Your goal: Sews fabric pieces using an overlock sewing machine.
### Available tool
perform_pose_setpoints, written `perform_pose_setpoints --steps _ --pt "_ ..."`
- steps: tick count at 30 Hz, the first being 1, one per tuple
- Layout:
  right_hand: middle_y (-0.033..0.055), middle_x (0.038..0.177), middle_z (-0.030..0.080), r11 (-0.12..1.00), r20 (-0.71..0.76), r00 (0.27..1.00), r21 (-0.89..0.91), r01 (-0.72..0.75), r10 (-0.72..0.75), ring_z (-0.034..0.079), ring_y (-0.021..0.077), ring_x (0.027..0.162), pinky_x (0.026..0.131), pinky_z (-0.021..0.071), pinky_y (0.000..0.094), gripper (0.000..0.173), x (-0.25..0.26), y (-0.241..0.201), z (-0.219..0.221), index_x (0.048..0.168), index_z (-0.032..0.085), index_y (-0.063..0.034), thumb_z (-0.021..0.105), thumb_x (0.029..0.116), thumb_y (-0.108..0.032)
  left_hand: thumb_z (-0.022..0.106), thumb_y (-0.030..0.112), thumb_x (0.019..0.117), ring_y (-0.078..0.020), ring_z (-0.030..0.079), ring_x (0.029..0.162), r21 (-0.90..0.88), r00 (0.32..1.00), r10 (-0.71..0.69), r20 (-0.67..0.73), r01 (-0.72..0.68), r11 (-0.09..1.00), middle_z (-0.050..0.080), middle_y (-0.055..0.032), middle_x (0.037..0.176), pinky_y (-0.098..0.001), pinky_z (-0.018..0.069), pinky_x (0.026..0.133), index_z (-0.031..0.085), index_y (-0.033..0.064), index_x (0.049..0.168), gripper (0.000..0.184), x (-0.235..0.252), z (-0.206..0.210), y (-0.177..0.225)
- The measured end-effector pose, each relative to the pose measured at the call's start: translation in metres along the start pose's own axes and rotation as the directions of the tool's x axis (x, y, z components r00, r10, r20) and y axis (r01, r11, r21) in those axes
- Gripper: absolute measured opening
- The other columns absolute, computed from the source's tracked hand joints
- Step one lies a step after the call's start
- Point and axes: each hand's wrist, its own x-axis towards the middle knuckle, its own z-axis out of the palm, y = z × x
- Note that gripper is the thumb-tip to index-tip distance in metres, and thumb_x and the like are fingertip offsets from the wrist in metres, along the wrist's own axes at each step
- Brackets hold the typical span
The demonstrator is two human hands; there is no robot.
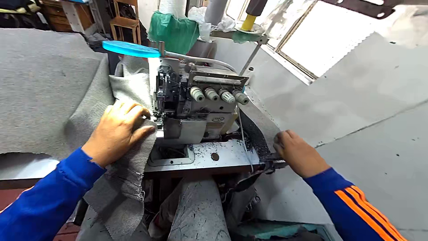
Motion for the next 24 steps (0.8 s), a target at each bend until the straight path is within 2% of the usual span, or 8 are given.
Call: perform_pose_setpoints --steps 2,6,9,13,17,19,22,24 --pt "0.0339 0.101 0.063 0.999 -0.027 0.999 0.031 0.043 -0.042 0.066 0.0529 0.092 0.078 0.0537 0.0684 0.022 -0.002 -0.001 0.001 0.105 0.064 0.0135 0.073 0.0871 0.005 0.054 0.048 0.0966 -0.0355 0.064 0.102 0.004 1.000 0.009 -0.009 -0.009 1.000 0.069 -0.0124 0.110 -0.0544 0.0480 0.080 0.072 0.0097 0.107 0.044 0.000 0.000 -0.001" --pt "0.0303 0.095 0.065 0.997 0.027 1.000 -0.078 0.015 -0.012 0.068 0.0486 0.089 0.076 0.0559 0.0626 0.007 0.001 -0.012 0.011 0.096 0.064 0.0116 0.065 0.0915 0.006 0.057 0.047 0.0963 -0.0350 0.064 0.100 -0.006 1.000 0.006 -0.012 -0.006 1.000 0.069 -0.0119 0.109 -0.0530 0.0479 0.079 0.072 0.0107 0.107 0.041 0.000 0.001 0.001" --pt "0.0286 0.097 0.066 0.985 0.137 0.991 -0.172 0.028 -0.004 0.068 0.0464 0.093 0.081 0.0554 0.0593 0.012 0.010 -0.012 0.007 0.098 0.065 0.0101 0.067 0.0912 0.001 0.056 0.048 0.0967 -0.0343 0.064 0.100 -0.011 1.000 0.008 -0.007 -0.008 1.000 0.069 -0.0114 0.109 -0.0536 0.0488 0.079 0.072 0.0107 0.108 0.043 0.000 0.002 -0.001" --pt "0.0333 0.099 0.064 0.991 0.006 0.993 -0.055 0.120 -0.120 0.066 0.0524 0.094 0.081 0.0549 0.0649 0.027 0.011 -0.005 0.003 0.105 0.065 0.0140 0.077 0.0833 0.004 0.055 0.049 0.0965 -0.0329 0.065 0.101 -0.006 1.000 0.007 -0.021 -0.007 1.000 0.069 -0.0103 0.110 -0.0529 0.0499 0.083 0.073 0.0113 0.107 0.043 0.000 0.001 -0.002" --pt "0.0313 0.101 0.065 0.998 0.099 0.995 -0.062 0.021 -0.015 0.067 0.0496 0.096 0.083 0.0554 0.0616 0.013 0.008 -0.021 0.004 0.102 0.064 0.0134 0.067 0.0916 0.007 0.054 0.048 0.0963 -0.0331 0.065 0.098 -0.004 0.999 0.013 -0.036 -0.013 1.000 0.069 -0.0102 0.107 -0.0519 0.0497 0.078 0.073 0.0109 0.106 0.043 0.000 0.002 -0.001" --pt "0.0303 0.100 0.065 0.996 0.135 0.990 -0.069 0.058 -0.048 0.067 0.0480 0.096 0.083 0.0550 0.0604 0.012 0.013 -0.018 0.001 0.100 0.065 0.0125 0.067 0.0912 0.005 0.053 0.050 0.0964 -0.0320 0.065 0.099 0.003 0.999 0.014 -0.039 -0.014 1.000 0.069 -0.0092 0.107 -0.0515 0.0500 0.078 0.073 0.0117 0.106 0.044 0.000 0.003 -0.002" --pt "0.0305 0.093 0.064 0.990 -0.041 0.990 -0.039 0.132 -0.133 0.067 0.0499 0.087 0.073 0.0543 0.0650 0.016 0.023 -0.007 -0.008 0.096 0.064 0.0121 0.070 0.0833 0.005 0.052 0.052 0.0967 -0.0316 0.065 0.100 0.016 0.999 0.016 -0.045 -0.015 1.000 0.069 -0.0090 0.107 -0.0511 0.0506 0.080 0.074 0.0121 0.105 0.046 0.000 0.003 -0.003" --pt "0.0301 0.083 0.064 0.994 -0.239 0.965 -0.064 0.092 -0.105 0.067 0.0508 0.071 0.058 0.0524 0.0662 0.016 0.024 -0.014 -0.026 0.103 0.059 0.0106 0.063 0.0901 0.003 0.054 0.049 0.0961 -0.0312 0.065 0.101 -0.010 0.999 0.018 -0.034 -0.018 1.000 0.069 -0.0090 0.107 -0.0516 0.0499 0.082 0.073 0.0113 0.101 0.043 0.000 0.004 -0.004"
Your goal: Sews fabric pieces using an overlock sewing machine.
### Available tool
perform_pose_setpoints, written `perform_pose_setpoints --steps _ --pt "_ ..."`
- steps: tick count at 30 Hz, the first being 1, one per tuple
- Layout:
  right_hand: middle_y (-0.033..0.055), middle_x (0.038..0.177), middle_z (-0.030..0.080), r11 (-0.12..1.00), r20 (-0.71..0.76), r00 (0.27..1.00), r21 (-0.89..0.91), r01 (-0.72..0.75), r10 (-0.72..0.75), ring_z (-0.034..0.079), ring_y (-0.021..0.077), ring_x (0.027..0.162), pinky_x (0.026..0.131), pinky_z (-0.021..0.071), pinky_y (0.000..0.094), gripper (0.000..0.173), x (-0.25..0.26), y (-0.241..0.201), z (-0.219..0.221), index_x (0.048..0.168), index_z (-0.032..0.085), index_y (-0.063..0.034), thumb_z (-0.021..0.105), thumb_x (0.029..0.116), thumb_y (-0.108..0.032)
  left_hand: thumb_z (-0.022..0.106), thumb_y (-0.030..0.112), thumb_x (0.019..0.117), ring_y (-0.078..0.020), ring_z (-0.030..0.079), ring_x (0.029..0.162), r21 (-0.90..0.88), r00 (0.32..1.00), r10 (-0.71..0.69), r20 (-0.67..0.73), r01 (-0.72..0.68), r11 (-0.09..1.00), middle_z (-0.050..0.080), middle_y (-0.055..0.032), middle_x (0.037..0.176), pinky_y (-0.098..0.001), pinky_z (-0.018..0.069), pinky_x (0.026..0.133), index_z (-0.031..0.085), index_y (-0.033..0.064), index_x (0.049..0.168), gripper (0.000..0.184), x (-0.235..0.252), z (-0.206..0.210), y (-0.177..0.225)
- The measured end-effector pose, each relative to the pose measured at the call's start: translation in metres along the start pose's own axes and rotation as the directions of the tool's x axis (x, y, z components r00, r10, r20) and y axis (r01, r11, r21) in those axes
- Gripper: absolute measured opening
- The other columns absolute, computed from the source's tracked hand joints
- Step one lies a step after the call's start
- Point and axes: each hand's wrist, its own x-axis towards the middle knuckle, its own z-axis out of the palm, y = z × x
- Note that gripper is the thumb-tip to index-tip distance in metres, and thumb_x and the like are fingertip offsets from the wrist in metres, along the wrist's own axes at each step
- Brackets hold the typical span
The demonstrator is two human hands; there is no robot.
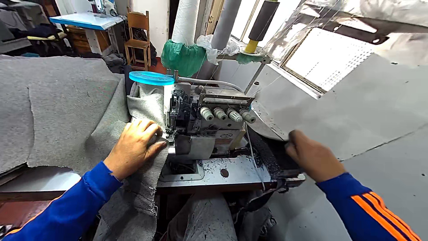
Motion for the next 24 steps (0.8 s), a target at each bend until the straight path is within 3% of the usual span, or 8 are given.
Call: perform_pose_setpoints --steps 3,5,7,9,11,16,22,24 --pt "0.0325 0.083 0.064 0.999 -0.250 0.968 0.027 0.023 -0.016 0.063 0.0542 0.062 0.050 0.0473 0.0681 0.031 0.005 -0.027 -0.026 0.122 0.056 0.0103 0.057 0.0943 -0.004 0.064 0.036 0.0943 -0.0239 0.064 0.101 -0.176 0.998 0.010 0.067 0.002 0.984 0.069 -0.0036 0.101 -0.0500 0.0484 0.086 0.072 0.0115 0.093 0.026 0.004 -0.007 -0.007" --pt "0.0279 0.085 0.063 0.979 -0.233 0.972 0.188 0.077 -0.032 0.062 0.0487 0.062 0.051 0.0475 0.0653 0.051 -0.001 -0.063 -0.045 0.135 0.048 0.0088 0.059 0.0872 -0.006 0.067 0.026 0.0944 -0.0130 0.061 0.092 -0.346 0.994 -0.033 0.103 0.067 0.936 0.067 0.0025 0.090 -0.0405 0.0460 0.088 0.071 0.0117 0.092 0.015 0.006 -0.024 -0.008" --pt "0.0224 0.089 0.068 0.903 -0.147 0.986 0.409 0.135 -0.081 0.067 0.0381 0.070 0.061 0.0537 0.0571 0.059 -0.013 -0.107 -0.064 0.138 0.046 0.0097 0.066 0.0849 -0.007 0.070 0.017 0.0930 -0.0033 0.060 0.076 -0.487 0.995 -0.058 0.077 0.088 0.869 0.064 0.0056 0.078 -0.0261 0.0488 0.076 0.069 0.0096 0.090 0.008 0.006 -0.044 -0.004" --pt "0.0139 0.093 0.074 0.765 -0.151 0.986 0.627 0.150 -0.070 0.072 0.0186 0.080 0.074 0.0600 0.0390 0.052 -0.020 -0.160 -0.064 0.132 0.050 0.0094 0.072 0.0882 -0.009 0.072 0.009 0.0913 0.0005 0.061 0.070 -0.592 0.999 -0.037 0.036 0.051 0.805 0.066 0.0042 0.078 -0.0166 0.0523 0.067 0.069 0.0053 0.091 0.005 0.003 -0.062 0.005" --pt "0.0065 0.093 0.075 0.579 -0.220 0.975 0.799 0.163 0.029 0.071 0.0057 0.081 0.075 0.0602 0.0267 0.051 -0.015 -0.215 -0.039 0.129 0.052 0.0074 0.072 0.0850 -0.007 0.074 0.011 0.0891 0.0005 0.061 0.071 -0.582 1.000 -0.010 -0.007 0.004 0.813 0.067 0.0039 0.078 -0.0164 0.0522 0.068 0.071 0.0047 0.089 0.007 -0.001 -0.074 0.020" --pt "0.0000 0.104 0.073 0.099 -0.035 0.995 0.995 0.026 0.090 0.072 0.0064 0.090 0.077 0.0613 0.0267 0.054 0.015 -0.300 0.001 0.133 0.048 -0.0044 0.060 0.0808 0.003 0.073 0.021 0.0921 -0.0015 0.063 0.088 -0.509 0.995 0.025 -0.093 -0.069 0.858 0.067 0.0030 0.089 -0.0178 0.0528 0.081 0.072 0.0078 0.085 0.015 -0.010 -0.085 0.033" --pt "-0.0058 0.085 0.069 0.236 -0.140 0.982 0.966 0.108 0.125 0.067 0.0017 0.073 0.063 0.0567 0.0209 0.039 0.026 -0.310 -0.013 0.112 0.054 -0.0112 0.072 0.0771 -0.006 0.072 0.018 0.0941 -0.0055 0.066 0.104 -0.585 0.996 0.020 -0.086 -0.067 0.809 0.069 -0.0034 0.109 -0.0207 0.0572 0.090 0.069 0.0043 0.088 0.016 -0.017 -0.095 0.028" --pt "-0.0088 0.076 0.071 0.173 -0.165 0.963 0.976 0.129 0.211 0.069 -0.0007 0.070 0.062 0.0582 0.0184 0.036 0.030 -0.311 -0.014 0.104 0.058 -0.0142 0.081 0.0756 -0.012 0.071 0.019 0.0952 -0.0070 0.067 0.106 -0.591 0.996 0.025 -0.089 -0.073 0.804 0.070 -0.0048 0.110 -0.0223 0.0574 0.091 0.069 0.0037 0.088 0.017 -0.015 -0.090 0.028"
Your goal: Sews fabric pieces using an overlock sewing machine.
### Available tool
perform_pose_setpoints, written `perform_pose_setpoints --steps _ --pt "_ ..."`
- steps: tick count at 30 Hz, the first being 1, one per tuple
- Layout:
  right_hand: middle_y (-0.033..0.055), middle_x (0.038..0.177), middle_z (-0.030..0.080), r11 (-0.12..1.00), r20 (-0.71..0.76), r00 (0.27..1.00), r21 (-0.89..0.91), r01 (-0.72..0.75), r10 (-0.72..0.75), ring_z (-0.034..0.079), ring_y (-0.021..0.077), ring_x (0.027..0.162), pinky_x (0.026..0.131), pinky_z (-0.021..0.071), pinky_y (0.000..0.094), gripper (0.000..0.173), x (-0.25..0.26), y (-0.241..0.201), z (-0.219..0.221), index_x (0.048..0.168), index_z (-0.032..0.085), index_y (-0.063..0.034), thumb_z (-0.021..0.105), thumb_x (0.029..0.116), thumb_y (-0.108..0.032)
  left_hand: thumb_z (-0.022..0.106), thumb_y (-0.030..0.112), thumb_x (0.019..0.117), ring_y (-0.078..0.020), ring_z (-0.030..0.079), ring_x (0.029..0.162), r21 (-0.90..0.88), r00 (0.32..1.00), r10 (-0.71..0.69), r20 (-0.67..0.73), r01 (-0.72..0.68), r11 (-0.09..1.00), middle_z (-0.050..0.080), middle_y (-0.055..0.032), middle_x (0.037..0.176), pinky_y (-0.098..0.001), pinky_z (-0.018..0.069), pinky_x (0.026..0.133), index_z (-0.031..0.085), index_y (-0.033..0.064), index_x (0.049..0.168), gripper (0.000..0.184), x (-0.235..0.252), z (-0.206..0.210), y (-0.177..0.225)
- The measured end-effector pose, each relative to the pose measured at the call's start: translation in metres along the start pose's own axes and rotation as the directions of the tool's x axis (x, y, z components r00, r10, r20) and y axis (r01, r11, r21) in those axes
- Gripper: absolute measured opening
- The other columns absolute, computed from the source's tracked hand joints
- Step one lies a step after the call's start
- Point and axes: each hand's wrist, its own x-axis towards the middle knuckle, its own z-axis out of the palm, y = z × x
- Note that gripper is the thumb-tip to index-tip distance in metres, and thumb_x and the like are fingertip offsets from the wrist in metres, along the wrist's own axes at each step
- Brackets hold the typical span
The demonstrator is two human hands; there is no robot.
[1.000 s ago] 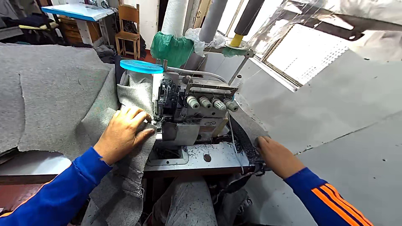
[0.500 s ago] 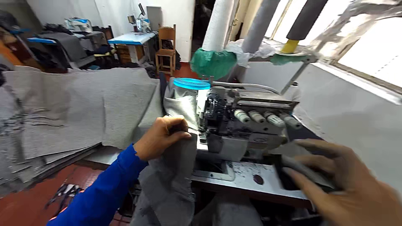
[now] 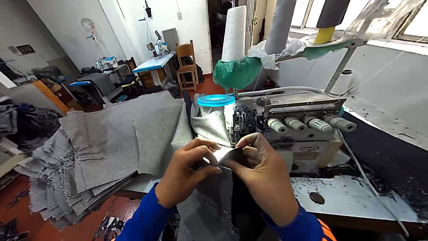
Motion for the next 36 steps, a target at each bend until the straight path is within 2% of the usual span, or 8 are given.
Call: perform_pose_setpoints --steps 9,12,15,21,24,26,32,36 --pt "-0.0081 0.078 0.068 0.855 -0.011 0.994 0.510 -0.091 0.113 0.068 0.0000 0.070 0.068 0.0586 0.0174 0.026 -0.019 0.007 0.024 0.103 0.045 -0.0091 0.057 0.0910 0.010 0.079 0.006 0.0849 0.0009 0.067 0.072 -0.026 0.971 -0.150 -0.183 0.148 0.989 0.073 0.0024 0.080 -0.0162 0.0571 0.067 0.073 0.0037 0.086 0.006 0.004 0.019 -0.002" --pt "-0.0126 0.075 0.065 0.900 0.009 0.999 0.432 -0.046 0.047 0.062 -0.0066 0.068 0.064 0.0531 0.0132 0.004 -0.035 0.014 0.026 0.101 0.057 -0.0076 0.058 0.1005 -0.012 0.082 0.005 0.0810 -0.0017 0.067 0.067 0.017 0.960 -0.176 -0.220 0.184 0.983 0.073 0.0017 0.077 -0.0178 0.0576 0.062 0.073 0.0050 0.084 0.010 0.005 0.017 0.003" --pt "-0.0044 0.078 0.073 0.972 0.192 0.978 0.206 -0.116 0.076 0.068 -0.0033 0.073 0.068 0.0591 0.0198 0.029 -0.078 0.031 0.032 0.094 0.074 -0.0031 0.072 0.0921 -0.032 0.080 0.007 0.0835 -0.0016 0.065 0.064 0.160 0.961 -0.198 -0.190 0.230 0.960 0.070 0.0041 0.076 -0.0187 0.0565 0.059 0.072 0.0082 0.088 0.010 0.009 0.017 -0.004" --pt "0.0024 0.079 0.073 0.886 0.327 0.873 0.172 -0.431 0.362 0.067 -0.0036 0.076 0.077 0.0561 0.0191 0.011 -0.121 0.053 0.024 0.092 0.074 0.0049 0.065 0.0919 -0.002 0.074 0.020 0.0904 -0.0255 0.065 0.107 0.571 0.980 0.039 -0.197 0.082 0.817 0.076 -0.0017 0.102 -0.0467 0.0476 0.097 0.080 0.0139 0.099 0.012 -0.011 0.070 -0.053" --pt "0.0016 0.077 0.073 0.898 0.332 0.884 0.178 -0.403 0.331 0.066 -0.0067 0.076 0.076 0.0550 0.0167 0.011 -0.126 0.051 0.005 0.089 0.073 0.0068 0.065 0.0910 0.001 0.065 0.028 0.0986 -0.0199 0.072 0.088 0.750 0.986 0.119 -0.113 0.006 0.661 0.076 -0.0016 0.085 -0.0416 0.0541 0.090 0.078 0.0127 0.090 0.022 -0.019 0.088 -0.030" --pt "0.0007 0.080 0.074 0.908 0.307 0.901 0.189 -0.373 0.306 0.067 -0.0069 0.080 0.080 0.0555 0.0168 0.011 -0.119 0.051 -0.002 0.090 0.074 0.0066 0.063 0.0903 0.002 0.056 0.037 0.1023 -0.0190 0.075 0.098 0.782 0.997 0.047 -0.059 0.017 0.623 0.079 -0.0037 0.099 -0.0400 0.0566 0.095 0.080 0.0102 0.102 0.036 -0.018 0.094 -0.018" --pt "-0.0106 0.087 0.074 0.865 0.297 0.916 0.343 -0.368 0.272 0.068 -0.0074 0.084 0.082 0.0575 0.0173 0.017 -0.085 0.046 -0.013 0.097 0.072 -0.0045 0.055 0.1003 -0.002 0.058 0.010 0.0981 -0.0172 0.071 0.099 0.553 0.989 -0.145 0.026 0.107 0.826 0.073 -0.0061 0.096 -0.0354 0.0541 0.098 0.070 0.0034 0.103 0.015 0.003 0.074 -0.012" --pt "-0.0094 0.085 0.074 0.800 0.371 0.892 0.437 -0.412 0.257 0.069 -0.0023 0.079 0.076 0.0597 0.0214 0.026 -0.074 0.055 -0.022 0.098 0.071 -0.0100 0.047 0.1071 -0.012 0.054 0.030 0.1044 -0.0204 0.070 0.115 0.535 0.996 -0.048 0.071 0.002 0.845 0.075 -0.0086 0.111 -0.0410 0.0515 0.107 0.069 0.0040 0.111 0.030 -0.011 0.059 0.021"
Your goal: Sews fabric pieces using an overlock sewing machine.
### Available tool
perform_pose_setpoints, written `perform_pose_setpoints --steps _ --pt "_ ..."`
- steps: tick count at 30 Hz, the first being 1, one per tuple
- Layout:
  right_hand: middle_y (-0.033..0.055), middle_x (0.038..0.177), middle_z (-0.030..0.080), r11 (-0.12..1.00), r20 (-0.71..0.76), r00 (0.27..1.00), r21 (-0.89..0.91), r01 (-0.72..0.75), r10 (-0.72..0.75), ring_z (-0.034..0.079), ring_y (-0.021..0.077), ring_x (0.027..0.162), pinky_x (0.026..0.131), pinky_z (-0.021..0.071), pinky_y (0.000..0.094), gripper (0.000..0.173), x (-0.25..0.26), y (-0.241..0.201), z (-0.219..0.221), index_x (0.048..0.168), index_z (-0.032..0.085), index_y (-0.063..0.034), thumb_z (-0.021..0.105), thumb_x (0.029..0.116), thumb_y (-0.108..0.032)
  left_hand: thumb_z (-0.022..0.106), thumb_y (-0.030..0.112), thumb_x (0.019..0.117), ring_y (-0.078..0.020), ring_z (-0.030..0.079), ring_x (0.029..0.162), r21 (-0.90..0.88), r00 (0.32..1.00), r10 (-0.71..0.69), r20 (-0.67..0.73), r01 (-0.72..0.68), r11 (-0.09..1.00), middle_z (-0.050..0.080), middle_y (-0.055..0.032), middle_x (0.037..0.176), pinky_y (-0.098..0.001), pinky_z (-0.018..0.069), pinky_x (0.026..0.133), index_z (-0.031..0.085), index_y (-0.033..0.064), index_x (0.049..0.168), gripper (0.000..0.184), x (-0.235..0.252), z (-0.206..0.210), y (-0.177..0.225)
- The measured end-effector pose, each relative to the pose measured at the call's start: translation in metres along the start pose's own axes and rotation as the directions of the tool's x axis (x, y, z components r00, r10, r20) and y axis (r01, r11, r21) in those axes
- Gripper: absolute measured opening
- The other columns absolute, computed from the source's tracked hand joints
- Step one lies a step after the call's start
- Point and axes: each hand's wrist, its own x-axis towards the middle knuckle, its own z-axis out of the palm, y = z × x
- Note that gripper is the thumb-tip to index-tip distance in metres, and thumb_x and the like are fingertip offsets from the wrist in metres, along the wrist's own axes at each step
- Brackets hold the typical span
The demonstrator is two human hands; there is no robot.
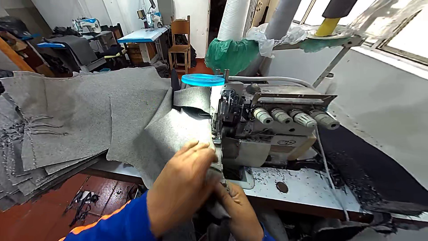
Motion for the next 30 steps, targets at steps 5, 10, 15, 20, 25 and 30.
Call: perform_pose_setpoints --steps 5,10,15,20,25,30 --pt "-0.0092 0.087 0.073 0.995 0.033 0.996 -0.039 0.089 -0.087 0.068 -0.0037 0.085 0.082 0.0585 0.0212 0.027 0.012 0.003 -0.011 0.094 0.070 -0.0087 0.045 0.0998 -0.001 0.054 0.066 0.0955 -0.0243 0.063 0.129 0.141 0.970 0.234 0.061 -0.240 0.960 0.069 -0.0140 0.131 -0.0371 0.0428 0.114 0.060 0.0048 0.128 0.070 -0.032 0.003 0.007" --pt "-0.0098 0.076 0.068 0.985 0.081 0.995 -0.161 0.064 -0.052 0.065 -0.0055 0.076 0.072 0.0560 0.0188 0.024 0.024 0.000 -0.006 0.084 0.067 -0.0103 0.050 0.1016 -0.009 0.065 0.033 0.0959 -0.0225 0.064 0.096 0.378 0.953 0.268 0.139 -0.301 0.875 0.068 -0.0063 0.116 -0.0354 0.0477 0.086 0.059 0.0135 0.135 0.044 -0.034 0.001 -0.012" --pt "-0.0084 0.068 0.068 0.997 0.042 0.999 -0.066 -0.027 0.029 0.067 0.0009 0.061 0.059 0.0594 0.0223 0.028 0.028 -0.010 0.007 0.083 0.064 -0.0101 0.045 0.1025 -0.007 0.070 0.015 0.0866 -0.0241 0.064 0.089 0.369 0.937 0.241 0.251 -0.323 0.871 0.068 -0.0048 0.099 -0.0378 0.0499 0.082 0.066 0.0132 0.129 0.042 -0.011 -0.013 -0.014" --pt "-0.0070 0.077 0.072 0.987 -0.081 0.986 -0.085 0.138 -0.145 0.069 0.0017 0.070 0.067 0.0614 0.0244 0.042 0.011 0.001 0.008 0.091 0.069 -0.0082 0.040 0.1107 -0.030 0.063 0.007 0.0868 -0.0226 0.066 0.079 0.225 0.936 0.223 0.272 -0.287 0.931 0.065 -0.0038 0.081 -0.0398 0.0541 0.081 0.072 0.0113 0.104 0.020 0.008 -0.010 -0.021" --pt "0.0017 0.105 0.074 0.939 -0.350 0.879 -0.236 0.250 -0.323 0.071 0.0011 0.095 0.087 0.0602 0.0215 0.027 0.000 0.011 0.014 0.117 0.063 0.0102 0.046 0.1062 -0.007 0.062 0.010 0.0979 -0.0176 0.067 0.093 0.130 0.962 0.247 -0.115 -0.232 0.964 0.071 -0.0032 0.092 -0.0302 0.0511 0.093 0.076 0.0136 0.103 0.016 -0.005 0.023 -0.023" --pt "0.0025 0.099 0.075 0.979 -0.421 0.902 0.201 -0.011 0.096 0.075 0.0100 0.078 0.074 0.0653 0.0304 0.036 -0.012 -0.006 0.035 0.137 0.046 0.0076 0.036 0.1020 0.007 0.059 0.005 0.1000 -0.0213 0.074 0.087 0.102 0.921 0.340 -0.191 -0.326 0.940 0.077 -0.0119 0.093 -0.0323 0.0597 0.083 0.073 0.0030 0.101 0.014 -0.011 0.034 -0.016"
